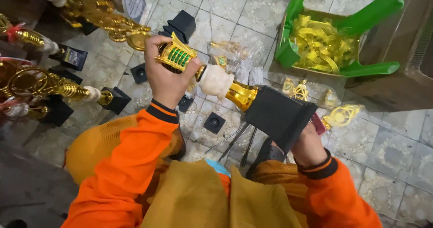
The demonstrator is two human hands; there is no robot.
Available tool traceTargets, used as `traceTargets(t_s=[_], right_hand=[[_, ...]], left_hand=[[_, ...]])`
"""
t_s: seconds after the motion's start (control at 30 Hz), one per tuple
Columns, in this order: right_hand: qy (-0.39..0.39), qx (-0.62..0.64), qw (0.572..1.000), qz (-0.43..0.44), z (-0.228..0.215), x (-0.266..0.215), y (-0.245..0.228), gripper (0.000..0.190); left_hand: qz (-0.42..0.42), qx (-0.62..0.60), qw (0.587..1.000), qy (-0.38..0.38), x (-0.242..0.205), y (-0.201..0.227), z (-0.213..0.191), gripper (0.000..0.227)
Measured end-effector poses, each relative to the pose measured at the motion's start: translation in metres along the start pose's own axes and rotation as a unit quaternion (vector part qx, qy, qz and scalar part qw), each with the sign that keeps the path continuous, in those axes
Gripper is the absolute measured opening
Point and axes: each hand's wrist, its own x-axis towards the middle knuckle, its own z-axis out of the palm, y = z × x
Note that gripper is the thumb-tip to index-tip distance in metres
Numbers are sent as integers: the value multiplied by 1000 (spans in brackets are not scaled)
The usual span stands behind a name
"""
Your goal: Assembling trophies by threading gold-colored plastic components and bases onto a central metal rod.
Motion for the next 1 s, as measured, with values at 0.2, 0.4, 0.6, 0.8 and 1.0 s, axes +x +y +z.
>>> traceTargets(t_s=[0.2, 0.4, 0.6, 0.8, 1.0], right_hand=[[30, -41, 998, 31, 4, -5, -11, 8], [56, -147, 986, -55, 9, -1, 4, 19], [68, -268, 917, -288, -3, 18, 7, 31], [-5, -56, 993, -102, 5, 10, -26, 22], [4, -32, 998, -50, 13, 13, -39, 10]], left_hand=[[22, -24, 999, 23, -2, -3, -4, 54], [-80, -41, 996, 17, -9, -22, -9, 56], [-140, -37, 989, -15, -12, -24, -13, 59], [-112, -11, 994, -13, -14, -18, -18, 58], [-124, 1, 992, -9, -25, -28, -20, 60]])
